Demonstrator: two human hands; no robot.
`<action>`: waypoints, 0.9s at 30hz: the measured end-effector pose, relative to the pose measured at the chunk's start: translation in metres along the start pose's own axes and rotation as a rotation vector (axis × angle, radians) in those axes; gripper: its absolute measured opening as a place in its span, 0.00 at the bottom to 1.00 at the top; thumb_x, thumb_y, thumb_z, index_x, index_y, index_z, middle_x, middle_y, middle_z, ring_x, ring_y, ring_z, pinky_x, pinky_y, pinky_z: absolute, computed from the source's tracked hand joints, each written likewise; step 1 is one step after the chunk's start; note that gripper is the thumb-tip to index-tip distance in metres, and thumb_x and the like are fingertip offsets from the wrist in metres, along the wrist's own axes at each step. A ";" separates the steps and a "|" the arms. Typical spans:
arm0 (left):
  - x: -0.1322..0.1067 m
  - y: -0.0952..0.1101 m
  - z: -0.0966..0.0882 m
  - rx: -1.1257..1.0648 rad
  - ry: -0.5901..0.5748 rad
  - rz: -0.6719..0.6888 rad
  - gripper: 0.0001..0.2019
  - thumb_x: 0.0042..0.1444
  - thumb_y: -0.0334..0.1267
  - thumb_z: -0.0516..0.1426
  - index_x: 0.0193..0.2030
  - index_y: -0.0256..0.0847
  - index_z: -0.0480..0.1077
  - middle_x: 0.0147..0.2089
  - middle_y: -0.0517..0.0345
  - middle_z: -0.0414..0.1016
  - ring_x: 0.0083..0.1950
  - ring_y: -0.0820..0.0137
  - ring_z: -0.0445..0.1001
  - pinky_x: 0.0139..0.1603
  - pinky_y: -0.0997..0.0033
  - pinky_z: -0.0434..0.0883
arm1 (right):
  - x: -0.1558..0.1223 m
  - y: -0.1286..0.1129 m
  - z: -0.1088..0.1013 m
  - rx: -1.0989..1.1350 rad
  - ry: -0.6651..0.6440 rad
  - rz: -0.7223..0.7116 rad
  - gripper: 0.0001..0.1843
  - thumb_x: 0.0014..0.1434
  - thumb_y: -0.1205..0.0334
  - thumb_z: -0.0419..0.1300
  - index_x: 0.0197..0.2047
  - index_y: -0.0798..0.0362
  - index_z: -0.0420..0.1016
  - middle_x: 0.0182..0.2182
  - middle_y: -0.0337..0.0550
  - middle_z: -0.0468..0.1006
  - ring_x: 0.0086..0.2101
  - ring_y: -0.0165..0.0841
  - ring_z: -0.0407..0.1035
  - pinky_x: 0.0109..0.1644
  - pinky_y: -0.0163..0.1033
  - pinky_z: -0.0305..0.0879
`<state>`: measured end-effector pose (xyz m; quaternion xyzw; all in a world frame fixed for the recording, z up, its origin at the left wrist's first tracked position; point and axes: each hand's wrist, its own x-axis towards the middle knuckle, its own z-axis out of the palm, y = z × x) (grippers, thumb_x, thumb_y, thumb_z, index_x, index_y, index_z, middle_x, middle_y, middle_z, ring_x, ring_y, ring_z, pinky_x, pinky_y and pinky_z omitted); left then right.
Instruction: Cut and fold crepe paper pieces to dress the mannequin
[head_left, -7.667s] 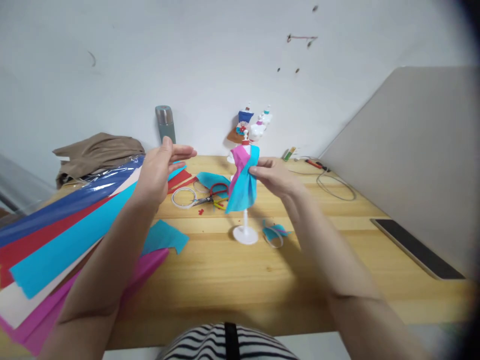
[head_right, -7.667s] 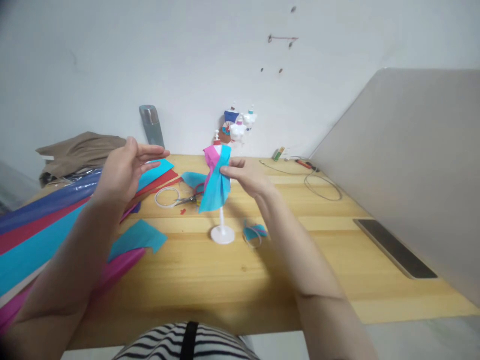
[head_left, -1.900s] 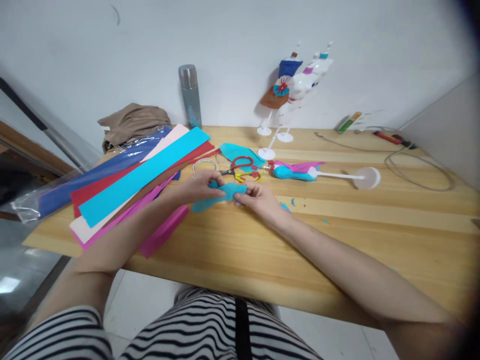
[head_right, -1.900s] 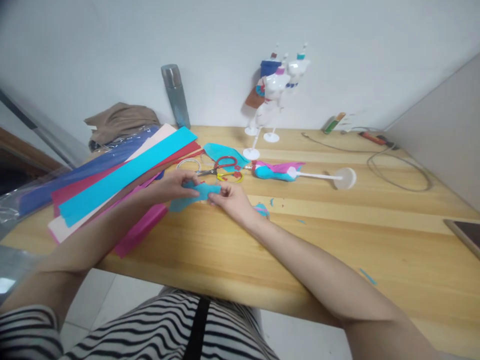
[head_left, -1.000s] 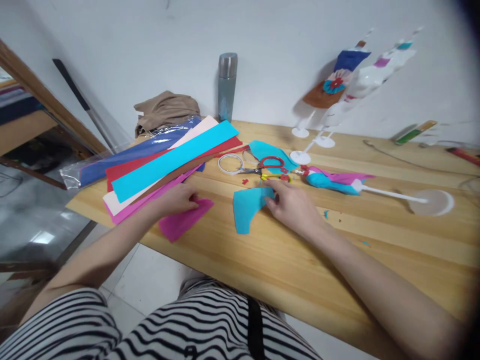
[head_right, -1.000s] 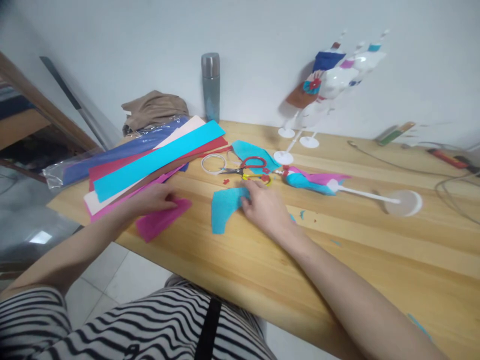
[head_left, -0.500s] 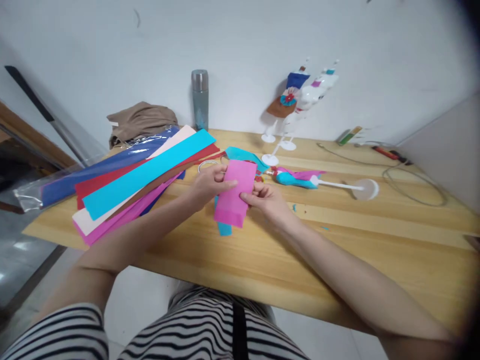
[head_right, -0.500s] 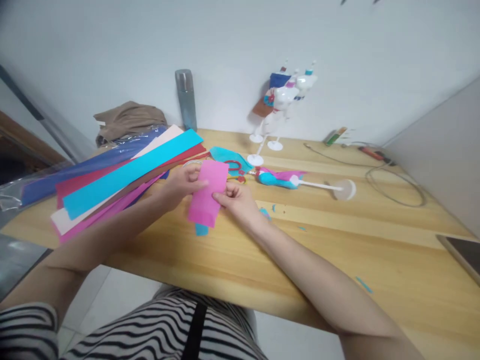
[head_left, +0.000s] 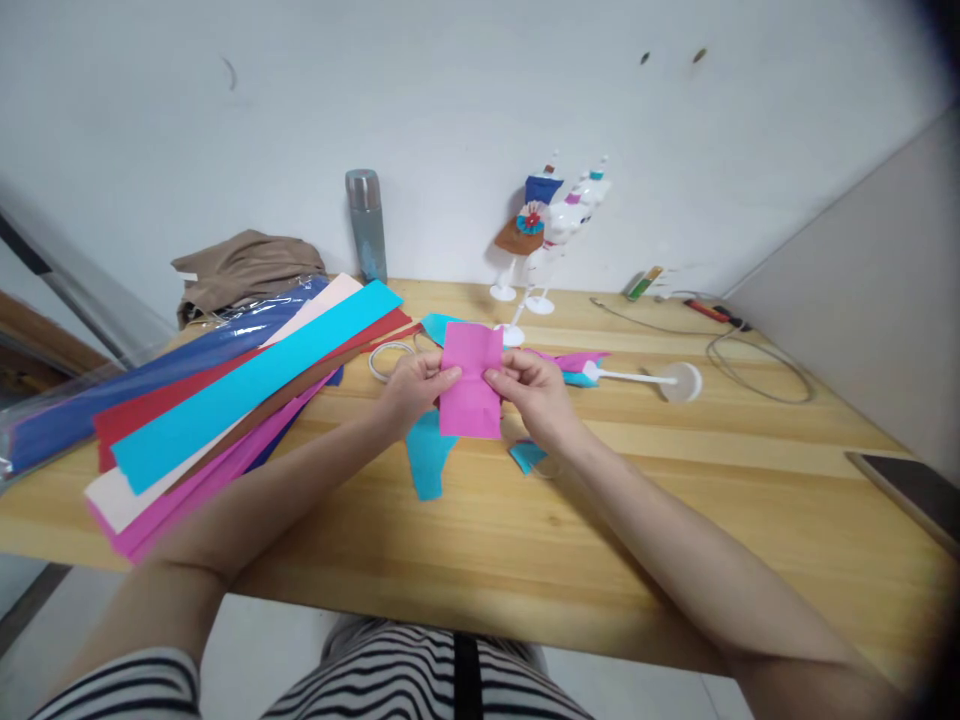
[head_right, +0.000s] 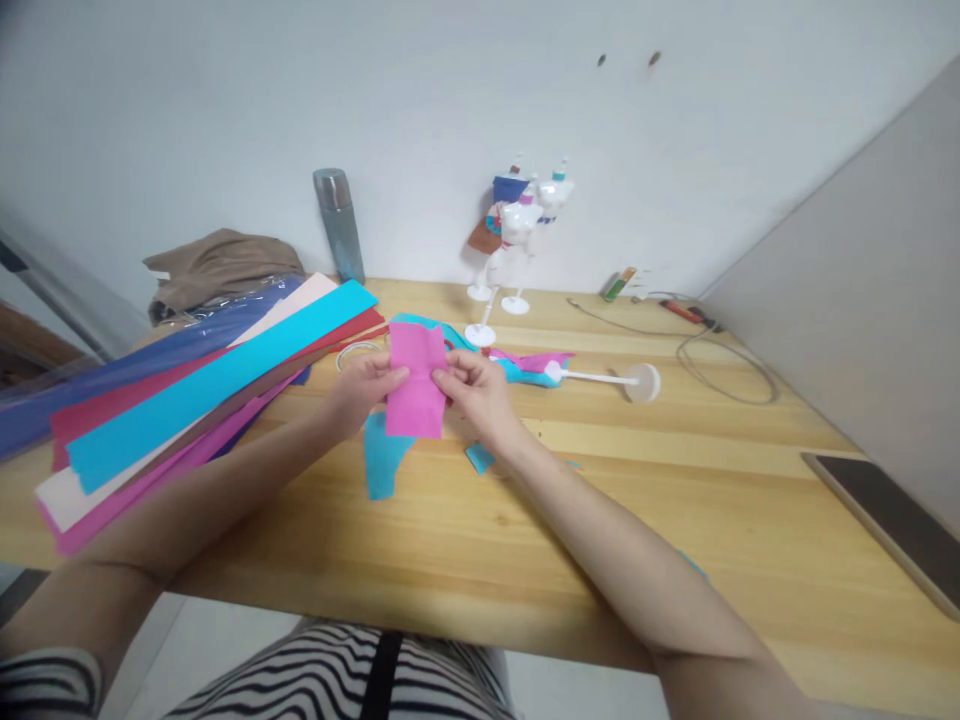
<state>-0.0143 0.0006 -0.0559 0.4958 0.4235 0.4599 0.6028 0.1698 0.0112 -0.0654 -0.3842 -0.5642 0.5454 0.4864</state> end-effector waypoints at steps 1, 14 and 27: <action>0.000 -0.001 0.000 -0.011 -0.001 0.028 0.15 0.47 0.45 0.70 0.36 0.37 0.78 0.29 0.59 0.78 0.29 0.70 0.76 0.33 0.71 0.75 | 0.000 -0.001 -0.001 0.040 0.003 0.025 0.14 0.48 0.52 0.72 0.33 0.49 0.78 0.22 0.35 0.73 0.24 0.30 0.65 0.31 0.39 0.63; -0.005 0.000 -0.005 -0.051 0.031 0.083 0.15 0.52 0.45 0.67 0.42 0.38 0.79 0.34 0.57 0.79 0.31 0.72 0.74 0.32 0.74 0.69 | -0.002 -0.010 -0.010 0.067 -0.080 -0.048 0.06 0.47 0.59 0.68 0.29 0.48 0.86 0.26 0.40 0.82 0.27 0.33 0.72 0.37 0.42 0.69; -0.006 -0.008 0.000 -0.001 0.005 -0.065 0.15 0.47 0.40 0.68 0.41 0.35 0.77 0.34 0.57 0.82 0.38 0.68 0.80 0.44 0.69 0.75 | -0.003 -0.002 -0.003 -0.171 -0.019 -0.156 0.17 0.51 0.54 0.71 0.44 0.50 0.84 0.30 0.40 0.81 0.29 0.32 0.71 0.37 0.42 0.69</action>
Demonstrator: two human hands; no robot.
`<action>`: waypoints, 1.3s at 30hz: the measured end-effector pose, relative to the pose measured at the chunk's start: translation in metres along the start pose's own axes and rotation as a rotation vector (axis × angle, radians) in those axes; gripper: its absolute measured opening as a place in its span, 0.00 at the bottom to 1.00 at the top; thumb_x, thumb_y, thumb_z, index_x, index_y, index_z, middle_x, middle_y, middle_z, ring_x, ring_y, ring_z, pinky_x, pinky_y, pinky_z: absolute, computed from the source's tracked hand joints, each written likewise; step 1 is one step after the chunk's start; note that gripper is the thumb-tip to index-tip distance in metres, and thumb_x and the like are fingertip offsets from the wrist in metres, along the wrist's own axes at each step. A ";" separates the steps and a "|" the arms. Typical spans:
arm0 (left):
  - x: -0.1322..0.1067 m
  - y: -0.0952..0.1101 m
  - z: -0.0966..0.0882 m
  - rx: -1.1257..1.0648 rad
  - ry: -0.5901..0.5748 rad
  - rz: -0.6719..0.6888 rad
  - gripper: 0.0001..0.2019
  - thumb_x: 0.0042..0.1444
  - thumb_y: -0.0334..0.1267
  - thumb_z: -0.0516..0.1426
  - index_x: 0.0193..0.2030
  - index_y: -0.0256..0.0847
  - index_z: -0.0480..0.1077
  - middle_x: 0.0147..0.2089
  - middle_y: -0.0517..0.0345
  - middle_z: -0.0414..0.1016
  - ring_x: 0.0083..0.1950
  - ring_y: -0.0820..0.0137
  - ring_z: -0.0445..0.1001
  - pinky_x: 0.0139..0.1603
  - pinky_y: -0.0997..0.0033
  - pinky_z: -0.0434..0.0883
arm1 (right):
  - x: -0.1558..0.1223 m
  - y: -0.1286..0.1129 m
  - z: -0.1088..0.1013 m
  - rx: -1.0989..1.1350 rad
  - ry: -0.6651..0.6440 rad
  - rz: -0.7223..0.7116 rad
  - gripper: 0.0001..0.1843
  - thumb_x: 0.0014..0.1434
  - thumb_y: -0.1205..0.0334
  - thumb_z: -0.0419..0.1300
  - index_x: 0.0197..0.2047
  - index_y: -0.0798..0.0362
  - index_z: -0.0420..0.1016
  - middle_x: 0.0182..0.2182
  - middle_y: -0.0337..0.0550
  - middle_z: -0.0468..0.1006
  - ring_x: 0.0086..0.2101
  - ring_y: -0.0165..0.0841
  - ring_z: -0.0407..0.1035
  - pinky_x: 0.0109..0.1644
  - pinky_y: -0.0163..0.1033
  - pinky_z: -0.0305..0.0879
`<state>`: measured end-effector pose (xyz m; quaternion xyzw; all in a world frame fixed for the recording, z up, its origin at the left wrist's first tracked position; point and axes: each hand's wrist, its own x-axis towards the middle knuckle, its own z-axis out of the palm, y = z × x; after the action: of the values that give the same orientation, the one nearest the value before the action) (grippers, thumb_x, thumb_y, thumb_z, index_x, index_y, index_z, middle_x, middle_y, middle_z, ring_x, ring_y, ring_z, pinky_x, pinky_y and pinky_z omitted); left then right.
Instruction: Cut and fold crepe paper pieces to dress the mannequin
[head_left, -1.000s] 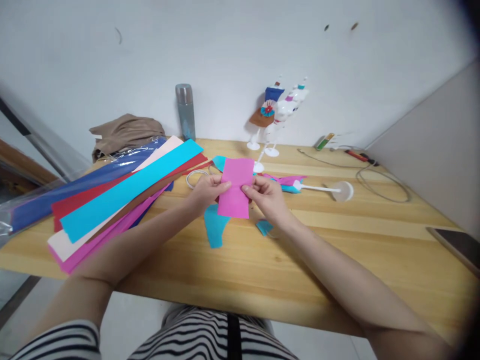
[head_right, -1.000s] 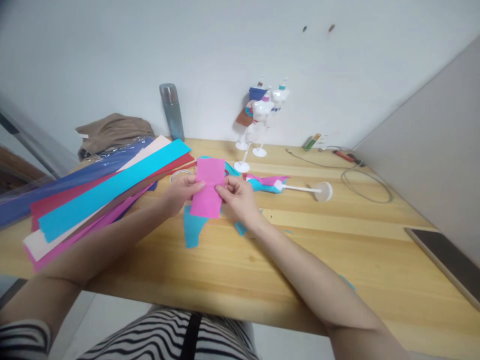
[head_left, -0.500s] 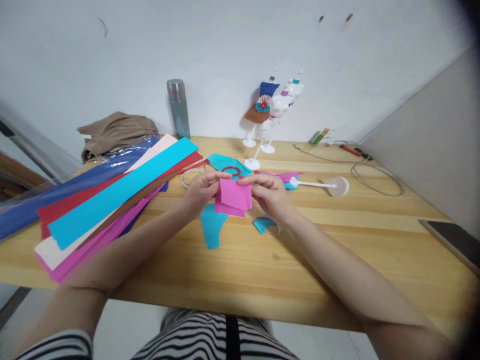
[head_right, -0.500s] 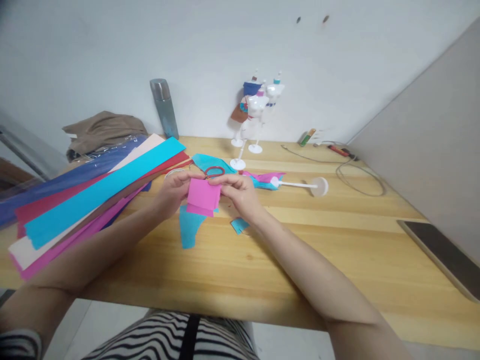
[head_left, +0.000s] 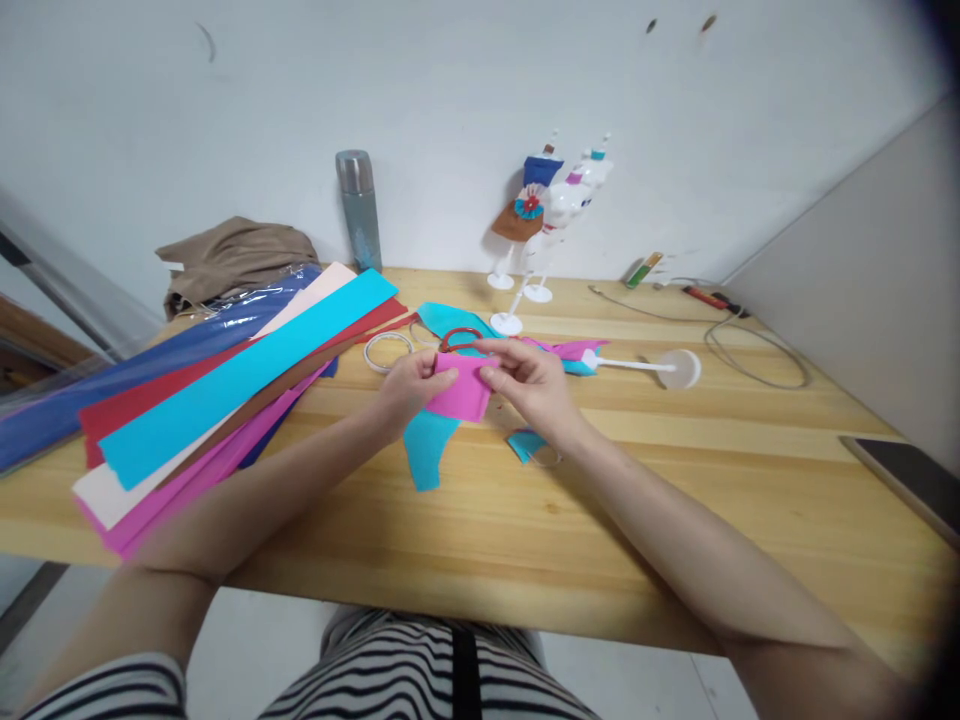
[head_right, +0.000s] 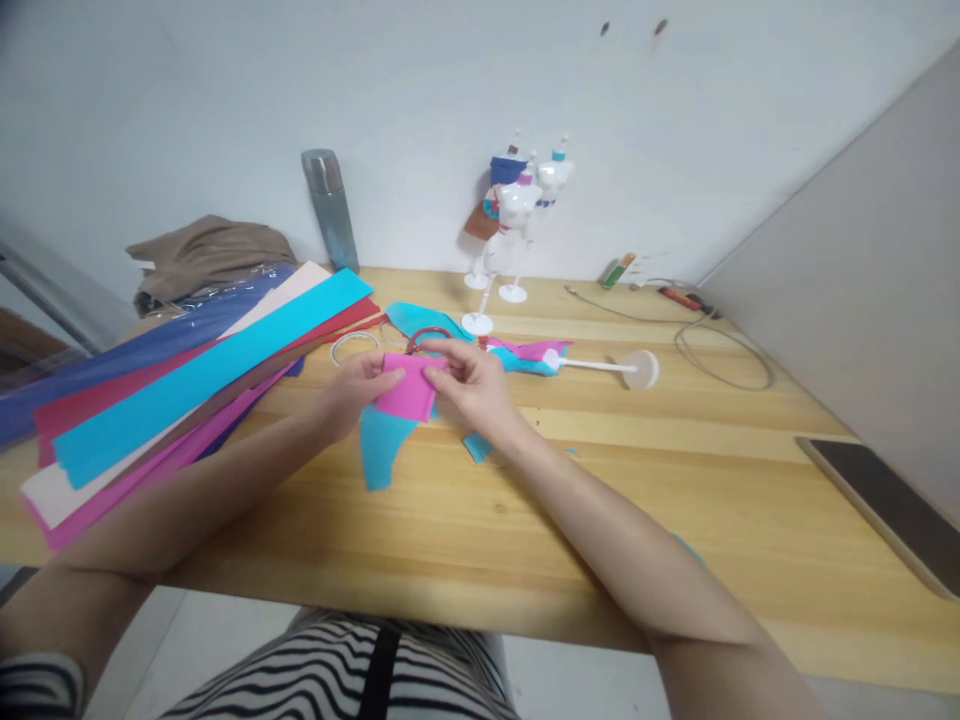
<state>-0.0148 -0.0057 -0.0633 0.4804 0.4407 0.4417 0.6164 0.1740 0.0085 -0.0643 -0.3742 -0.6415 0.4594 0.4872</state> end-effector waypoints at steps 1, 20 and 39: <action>-0.001 0.000 0.000 -0.006 0.001 -0.001 0.15 0.48 0.40 0.67 0.41 0.35 0.78 0.33 0.58 0.82 0.37 0.68 0.80 0.43 0.70 0.75 | 0.000 0.000 0.001 0.006 -0.010 0.020 0.19 0.51 0.53 0.70 0.46 0.50 0.83 0.30 0.40 0.80 0.29 0.32 0.70 0.37 0.41 0.68; -0.009 -0.003 -0.003 0.086 0.024 0.041 0.23 0.43 0.51 0.71 0.37 0.32 0.79 0.27 0.55 0.80 0.25 0.73 0.74 0.27 0.75 0.71 | -0.005 0.004 0.011 0.061 -0.124 0.242 0.23 0.45 0.43 0.73 0.23 0.53 0.71 0.18 0.35 0.70 0.22 0.27 0.60 0.27 0.36 0.56; -0.001 0.009 -0.028 0.526 -0.185 0.018 0.12 0.47 0.45 0.68 0.28 0.39 0.74 0.19 0.64 0.68 0.19 0.77 0.64 0.19 0.80 0.57 | -0.010 0.014 0.017 -0.187 -0.180 0.123 0.23 0.51 0.46 0.66 0.18 0.49 0.61 0.14 0.35 0.65 0.18 0.26 0.55 0.24 0.36 0.48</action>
<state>-0.0431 0.0005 -0.0588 0.6660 0.4777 0.2717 0.5044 0.1601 -0.0007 -0.0824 -0.4137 -0.6987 0.4582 0.3616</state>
